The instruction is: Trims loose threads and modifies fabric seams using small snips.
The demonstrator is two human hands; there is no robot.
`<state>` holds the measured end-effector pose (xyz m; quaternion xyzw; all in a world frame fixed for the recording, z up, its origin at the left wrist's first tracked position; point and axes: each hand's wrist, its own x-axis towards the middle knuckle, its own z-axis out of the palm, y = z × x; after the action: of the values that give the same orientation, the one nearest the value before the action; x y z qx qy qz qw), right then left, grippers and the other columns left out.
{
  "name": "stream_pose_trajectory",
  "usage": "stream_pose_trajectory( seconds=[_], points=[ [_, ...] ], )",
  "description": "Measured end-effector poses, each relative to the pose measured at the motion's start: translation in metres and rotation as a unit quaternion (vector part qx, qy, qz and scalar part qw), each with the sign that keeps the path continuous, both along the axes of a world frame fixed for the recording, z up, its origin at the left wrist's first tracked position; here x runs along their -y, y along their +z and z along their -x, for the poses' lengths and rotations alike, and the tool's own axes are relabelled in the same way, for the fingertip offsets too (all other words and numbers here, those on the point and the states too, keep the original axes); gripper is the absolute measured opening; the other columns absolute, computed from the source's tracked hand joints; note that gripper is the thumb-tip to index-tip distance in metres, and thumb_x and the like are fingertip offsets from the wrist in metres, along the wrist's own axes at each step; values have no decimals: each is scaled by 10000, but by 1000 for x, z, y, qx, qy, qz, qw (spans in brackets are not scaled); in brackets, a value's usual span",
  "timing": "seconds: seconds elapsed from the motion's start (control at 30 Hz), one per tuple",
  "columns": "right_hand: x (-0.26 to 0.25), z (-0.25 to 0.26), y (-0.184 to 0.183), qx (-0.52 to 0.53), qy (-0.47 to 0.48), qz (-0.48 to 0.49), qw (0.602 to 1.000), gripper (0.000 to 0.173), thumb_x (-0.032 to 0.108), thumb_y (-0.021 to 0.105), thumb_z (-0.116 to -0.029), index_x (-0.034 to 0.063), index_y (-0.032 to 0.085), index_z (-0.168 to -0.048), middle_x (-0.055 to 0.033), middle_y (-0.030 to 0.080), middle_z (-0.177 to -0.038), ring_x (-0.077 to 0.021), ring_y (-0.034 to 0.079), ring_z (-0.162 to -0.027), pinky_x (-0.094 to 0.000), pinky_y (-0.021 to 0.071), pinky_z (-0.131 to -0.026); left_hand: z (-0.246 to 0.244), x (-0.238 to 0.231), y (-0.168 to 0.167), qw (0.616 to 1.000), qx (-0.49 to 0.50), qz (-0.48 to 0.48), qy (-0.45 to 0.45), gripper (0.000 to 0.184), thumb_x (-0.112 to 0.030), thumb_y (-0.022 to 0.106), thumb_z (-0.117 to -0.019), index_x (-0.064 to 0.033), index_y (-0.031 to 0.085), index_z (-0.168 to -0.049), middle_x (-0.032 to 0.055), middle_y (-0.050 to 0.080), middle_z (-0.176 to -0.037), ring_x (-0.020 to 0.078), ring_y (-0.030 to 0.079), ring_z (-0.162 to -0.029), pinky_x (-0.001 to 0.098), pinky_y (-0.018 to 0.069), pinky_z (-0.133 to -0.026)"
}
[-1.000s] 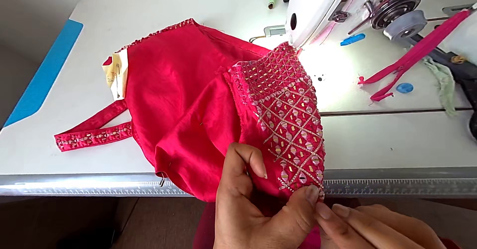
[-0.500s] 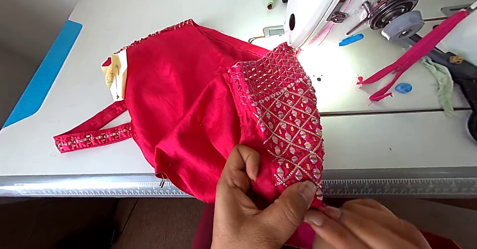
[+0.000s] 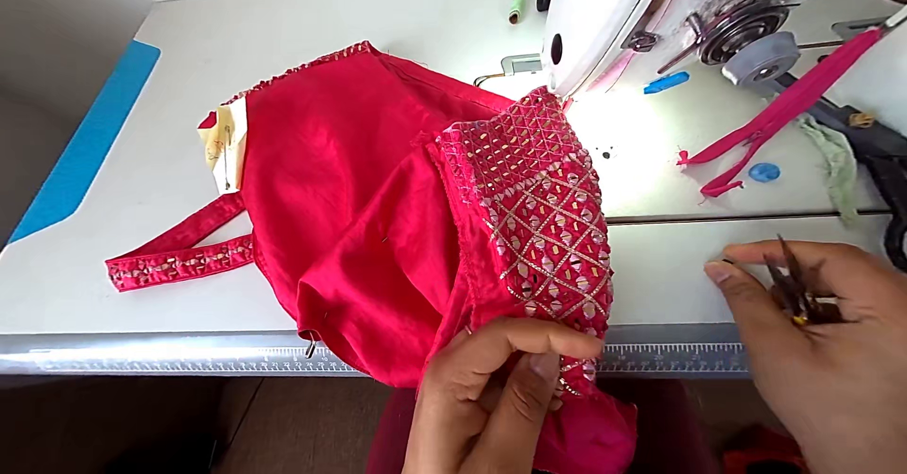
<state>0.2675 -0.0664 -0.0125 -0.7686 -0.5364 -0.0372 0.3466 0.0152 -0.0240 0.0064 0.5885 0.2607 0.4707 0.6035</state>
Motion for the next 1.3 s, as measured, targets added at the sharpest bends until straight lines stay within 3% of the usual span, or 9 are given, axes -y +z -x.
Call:
stream_pose_trajectory(
  seconds=[0.07, 0.17, 0.27, 0.37, 0.5, 0.67, 0.8, 1.03, 1.3],
  points=[
    [4, 1, 3, -21, 6, -23, 999, 357, 271, 652, -981, -32, 677, -1166, -174, 665, -992, -135, 543, -722, -276, 424, -592, 0, 2, 2, 1000, -3, 7, 2, 182, -57, 609, -1002, 0, 690, -1155, 10, 721, -1115, 18, 670, -990, 219, 577, -869],
    [11, 20, 18, -143, 79, -60, 985, 253, 213, 682, -970, 9, 650, -1117, 48, 606, -821, 77, 493, -627, -92, 394, -531, -5, 3, 0, 999, 6, 15, 43, 186, -46, 768, -890, -31, 666, -1045, -8, 718, -1017, 28, 690, -921, 223, 609, -815],
    [20, 35, 33, -330, 197, -14, 923, 140, 310, 611, -1033, 209, 592, -1129, 186, 661, -865, 110, 565, -681, -75, 446, -566, -6, 4, -4, 997, 39, 28, 65, 232, 33, 745, -878, -64, 634, -1057, -9, 713, -1026, 43, 708, -893, 237, 629, -787],
    [26, 39, 33, -437, 269, 14, 858, 232, 466, 507, -1060, 255, 582, -1119, 161, 662, -877, 78, 584, -675, -92, 457, -549, -3, 4, -5, 992, 88, 66, 54, 229, 36, 680, -932, -86, 606, -1111, 12, 713, -1042, 61, 715, -849, 245, 629, -759],
    [28, 48, 31, -565, 306, 2, 766, 330, 506, 461, -1060, 209, 578, -1143, 81, 700, -959, 14, 639, -721, -122, 497, -587, 4, 2, -11, 993, 105, 48, 10, 176, -37, 567, -1028, -85, 724, -1092, -2, 744, -1013, 44, 704, -907, 235, 593, -838],
    [32, 66, 36, -626, 352, 50, 694, 454, 540, 375, -1072, 183, 646, -1145, 100, 680, -988, 31, 619, -814, -139, 493, -674, 4, 6, -7, 993, 87, 74, 22, 242, -17, 539, -1029, -34, 745, -1155, 35, 746, -1104, 72, 700, -989, 277, 587, -896],
    [32, 84, 34, -641, 386, 80, 658, 515, 511, 335, -1095, 106, 643, -1171, 112, 617, -907, 62, 537, -769, -118, 409, -627, -3, 6, -6, 990, 110, 77, 51, 200, 7, 703, -931, -29, 756, -1120, 37, 765, -1069, 56, 724, -931, 238, 612, -825],
    [30, 95, 30, -675, 392, 92, 619, 421, 430, 325, -1121, 96, 576, -1174, 94, 520, -769, 20, 507, -605, -152, 437, -512, -4, 8, -9, 984, 147, 86, 43, 264, 81, 664, -918, -7, 736, -1156, 74, 752, -1054, 43, 699, -800, 219, 602, -735],
    [21, 84, 37, -676, 389, 159, 606, 343, 350, 321, -1128, 128, 581, -1148, 109, 469, -696, 41, 401, -484, -132, 329, -395, 0, 4, -10, 986, 148, 80, 19, 280, 67, 658, -920, -7, 732, -1180, 91, 741, -1059, 34, 666, -750, 200, 575, -678]
  ],
)
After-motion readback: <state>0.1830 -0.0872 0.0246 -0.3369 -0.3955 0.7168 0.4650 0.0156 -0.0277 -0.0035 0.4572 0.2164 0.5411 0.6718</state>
